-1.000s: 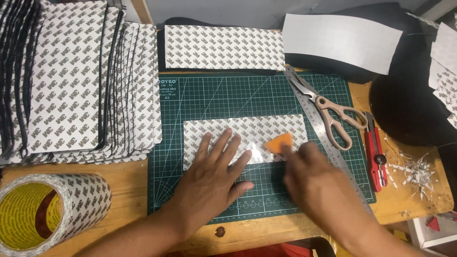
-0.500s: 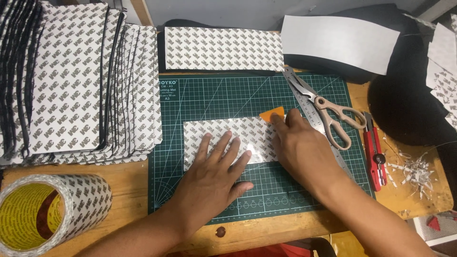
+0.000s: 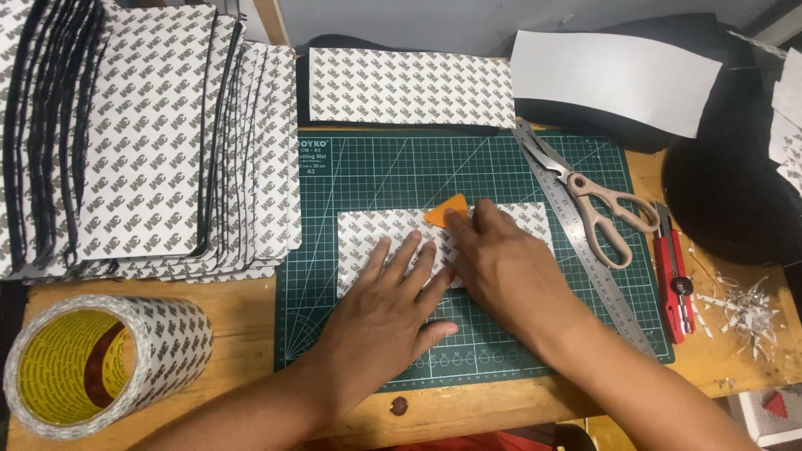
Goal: Applying black adhesive strips to white rectangular bases and smoothing them with a scraper tool
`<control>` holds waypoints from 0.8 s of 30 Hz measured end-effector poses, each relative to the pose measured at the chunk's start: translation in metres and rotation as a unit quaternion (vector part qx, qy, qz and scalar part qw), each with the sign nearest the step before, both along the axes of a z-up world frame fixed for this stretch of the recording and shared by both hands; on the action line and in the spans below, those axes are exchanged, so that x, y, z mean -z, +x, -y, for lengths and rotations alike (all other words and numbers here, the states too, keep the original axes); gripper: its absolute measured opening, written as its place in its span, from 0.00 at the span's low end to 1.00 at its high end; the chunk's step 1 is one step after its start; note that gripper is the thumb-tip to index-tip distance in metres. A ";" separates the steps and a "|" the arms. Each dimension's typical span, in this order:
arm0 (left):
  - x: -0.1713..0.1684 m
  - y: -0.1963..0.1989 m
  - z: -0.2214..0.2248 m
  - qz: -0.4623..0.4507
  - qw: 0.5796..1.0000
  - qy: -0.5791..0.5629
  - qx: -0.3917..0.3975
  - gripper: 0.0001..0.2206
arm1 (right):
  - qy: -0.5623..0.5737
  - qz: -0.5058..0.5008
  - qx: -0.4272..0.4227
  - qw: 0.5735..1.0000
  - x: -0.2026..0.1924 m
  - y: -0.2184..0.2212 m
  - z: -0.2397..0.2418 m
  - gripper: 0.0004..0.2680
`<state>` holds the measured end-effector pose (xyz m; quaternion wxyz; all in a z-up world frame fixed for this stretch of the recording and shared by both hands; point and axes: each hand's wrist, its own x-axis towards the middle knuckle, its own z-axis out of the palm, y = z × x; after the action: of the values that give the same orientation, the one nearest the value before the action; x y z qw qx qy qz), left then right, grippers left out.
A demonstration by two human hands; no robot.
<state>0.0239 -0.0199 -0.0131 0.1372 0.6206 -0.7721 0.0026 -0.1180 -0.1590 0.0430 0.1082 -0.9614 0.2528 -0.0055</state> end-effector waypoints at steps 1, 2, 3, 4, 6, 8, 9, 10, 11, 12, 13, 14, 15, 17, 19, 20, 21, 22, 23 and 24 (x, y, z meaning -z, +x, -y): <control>0.000 0.000 0.000 0.001 1.000 0.001 0.000 0.30 | 0.001 0.001 0.000 1.000 -0.001 -0.004 -0.005 0.16; 0.000 -0.001 0.000 -0.001 1.000 0.013 0.002 0.31 | 0.003 0.015 -0.004 1.000 -0.002 -0.007 -0.010 0.15; 0.000 0.000 0.000 -0.003 1.000 0.026 0.004 0.32 | 0.005 0.030 -0.008 1.000 -0.002 -0.010 -0.014 0.13; -0.002 0.000 -0.001 -0.003 1.000 0.027 0.002 0.32 | 0.006 0.030 -0.010 0.999 0.002 -0.011 -0.013 0.13; -0.004 -0.001 -0.002 -0.009 1.000 0.017 -0.002 0.32 | 0.010 0.019 0.007 1.000 0.012 -0.014 -0.012 0.17; -0.002 -0.001 -0.004 -0.007 1.000 0.016 -0.014 0.31 | 0.003 0.020 -0.001 1.000 0.009 -0.005 -0.006 0.16; -0.002 -0.002 -0.004 -0.006 1.000 0.014 -0.026 0.31 | -0.006 0.021 -0.009 1.000 0.007 -0.001 -0.002 0.16; 0.001 -0.002 -0.004 -0.006 1.000 0.012 -0.027 0.31 | -0.007 0.020 -0.010 1.000 0.004 0.000 -0.003 0.16; 0.004 -0.003 -0.005 0.003 0.999 0.024 -0.027 0.32 | -0.001 0.017 -0.011 1.000 0.001 0.002 -0.003 0.17; 0.006 -0.002 -0.005 0.013 0.999 0.035 -0.029 0.33 | 0.005 0.014 -0.014 1.000 -0.003 0.004 -0.003 0.18; 0.007 -0.002 -0.004 0.014 0.999 0.034 -0.031 0.33 | 0.004 0.015 -0.017 1.000 -0.003 0.001 -0.002 0.18; 0.008 -0.003 -0.005 0.010 0.999 0.040 -0.024 0.34 | 0.003 0.027 -0.027 0.999 -0.001 -0.003 -0.002 0.17; 0.010 -0.004 -0.006 0.005 0.999 0.046 -0.017 0.35 | 0.002 0.040 -0.037 0.999 0.001 -0.006 -0.003 0.17; 0.007 -0.006 -0.010 0.034 0.999 0.029 -0.026 0.36 | 0.005 0.041 -0.049 0.998 -0.001 -0.012 -0.001 0.18; 0.002 -0.008 -0.012 0.066 0.997 0.011 -0.032 0.37 | 0.007 0.046 -0.059 0.997 0.001 -0.015 0.002 0.18; -0.001 -0.010 -0.012 0.066 0.997 -0.017 -0.042 0.38 | 0.003 0.031 -0.063 0.998 0.003 -0.017 0.005 0.17; -0.004 -0.011 -0.012 0.065 0.995 -0.045 -0.052 0.40 | -0.001 0.016 -0.067 0.998 0.005 -0.018 0.007 0.16; -0.005 -0.011 -0.013 0.065 0.996 -0.044 -0.053 0.40 | 0.000 0.016 -0.068 0.998 0.004 -0.016 0.007 0.16; -0.006 -0.011 -0.015 0.073 0.995 -0.048 -0.048 0.38 | 0.003 0.027 -0.096 0.995 0.002 -0.014 0.006 0.17; -0.007 -0.011 -0.015 0.080 0.994 -0.054 -0.044 0.37 | 0.005 0.037 -0.125 0.991 0.000 -0.011 0.006 0.18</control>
<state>0.0131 -0.0050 -0.0060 0.1077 0.6431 -0.7515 0.0999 -0.1290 -0.1654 0.0431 0.1217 -0.9841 0.1263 -0.0260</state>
